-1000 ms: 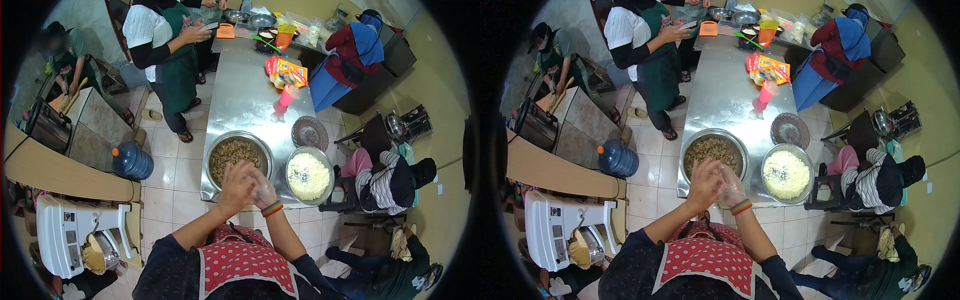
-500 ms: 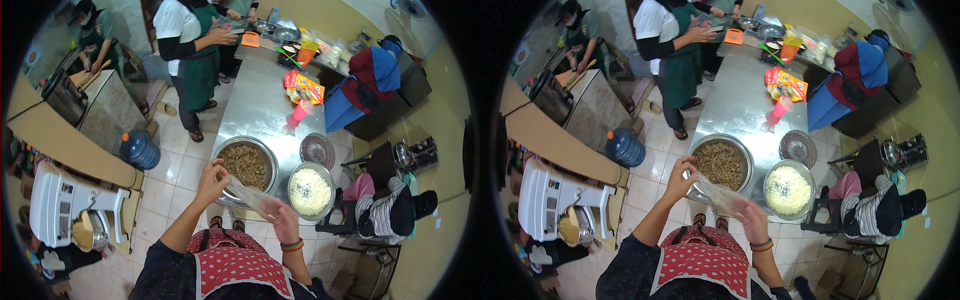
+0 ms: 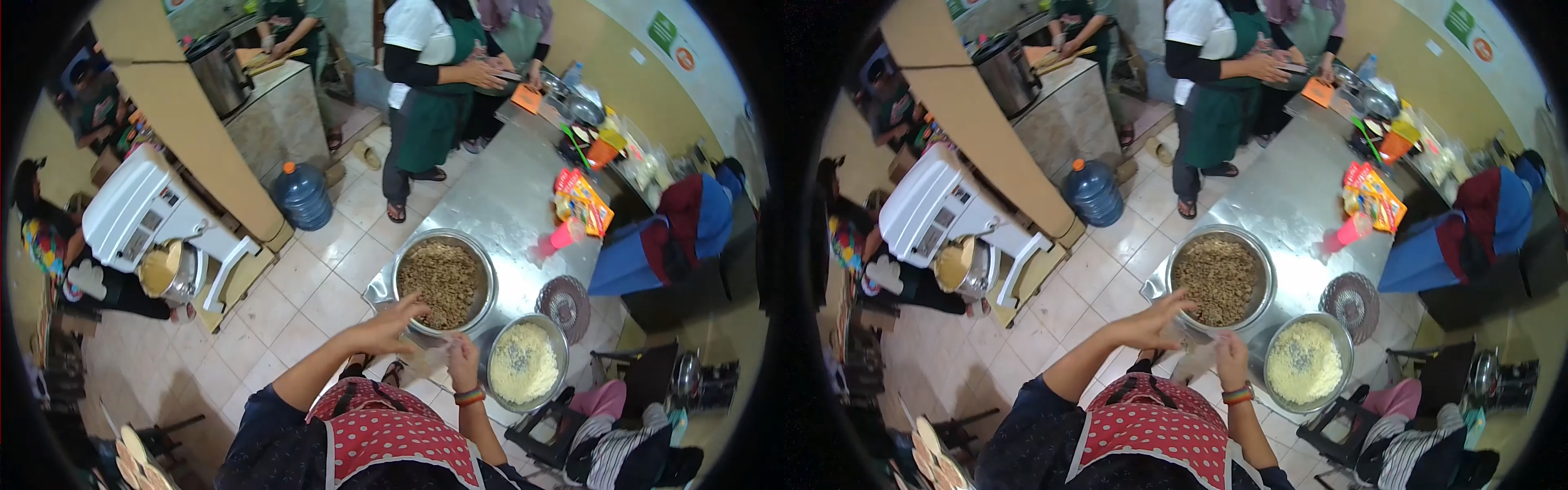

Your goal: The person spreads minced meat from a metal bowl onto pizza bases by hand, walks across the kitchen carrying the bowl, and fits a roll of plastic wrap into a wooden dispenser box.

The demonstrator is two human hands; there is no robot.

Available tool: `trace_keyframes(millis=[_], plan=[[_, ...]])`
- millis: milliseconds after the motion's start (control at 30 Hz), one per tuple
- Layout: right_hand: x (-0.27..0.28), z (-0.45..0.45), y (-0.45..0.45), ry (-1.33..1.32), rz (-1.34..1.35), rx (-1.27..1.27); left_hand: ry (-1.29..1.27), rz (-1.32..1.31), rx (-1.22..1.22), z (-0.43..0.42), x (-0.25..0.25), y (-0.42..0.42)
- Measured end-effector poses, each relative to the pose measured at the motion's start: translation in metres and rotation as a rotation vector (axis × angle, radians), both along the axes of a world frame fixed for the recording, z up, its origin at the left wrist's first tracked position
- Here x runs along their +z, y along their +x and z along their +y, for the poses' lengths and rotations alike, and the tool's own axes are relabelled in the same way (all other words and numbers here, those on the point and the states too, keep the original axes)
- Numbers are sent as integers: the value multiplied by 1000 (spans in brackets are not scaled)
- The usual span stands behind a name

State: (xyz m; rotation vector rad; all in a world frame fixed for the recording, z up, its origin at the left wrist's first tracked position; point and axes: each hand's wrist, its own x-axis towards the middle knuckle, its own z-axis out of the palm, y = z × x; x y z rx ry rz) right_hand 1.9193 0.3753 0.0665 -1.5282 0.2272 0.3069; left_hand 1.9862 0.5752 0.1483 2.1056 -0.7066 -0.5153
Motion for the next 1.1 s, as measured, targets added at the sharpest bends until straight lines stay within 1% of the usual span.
trace_keyframes(millis=[33,67,133,167,200,233,267,333,367,400,467,500,533,567,600,633,667,700,767,867,900,967,1033,1100], plan=[[-13,-7,-6,30,36,-123,118,-8,19,11,-11,5],[-27,-13,-15,34,29,-85,122,-14,57,17,-29,11],[-49,-21,-26,273,303,-346,31,194,719,27,-74,24],[-50,-19,-26,273,295,-291,-68,442,893,29,-102,32],[-44,-14,-24,463,454,-385,-189,689,1056,29,-118,40],[-42,-11,-23,644,624,-482,-176,832,1039,27,-110,45],[-51,-12,-19,636,625,-435,-165,978,1007,25,-101,51],[-76,-16,-12,699,615,-451,-342,1178,763,26,-137,56],[-83,-14,-8,772,589,-437,-304,1179,757,23,-140,58],[-72,-11,-8,772,586,-412,-233,1161,786,22,-138,59],[-35,-3,-14,737,616,-431,-207,923,274,38,-218,64],[-44,0,-20,643,643,-482,-287,971,378,34,-224,60],[-59,-4,-28,662,631,-484,-368,1013,481,29,-232,56],[-76,-13,-37,655,702,-367,-468,839,328,30,-283,54],[-106,-18,-46,624,703,-332,-277,1172,815,11,-151,45],[-107,-20,-50,498,795,-131,-325,1078,891,10,-153,41],[-159,-32,-65,464,791,61,-370,986,963,3,-157,33],[-162,-36,-52,456,787,80,-384,977,977,3,-156,27],[-167,-37,-42,423,787,106,-473,1091,936,8,-156,14],[-170,-20,-22,396,783,150,-554,1041,985,18,-145,-20],[-169,-12,-21,390,788,162,-560,1030,1002,23,-139,-30],[-165,1,-21,374,801,186,-740,1024,1054,34,-122,-53],[-160,17,-17,352,804,213,-810,973,1108,50,-88,-80],[-153,38,-6,333,793,247,-917,919,1172,75,-76,-106]])
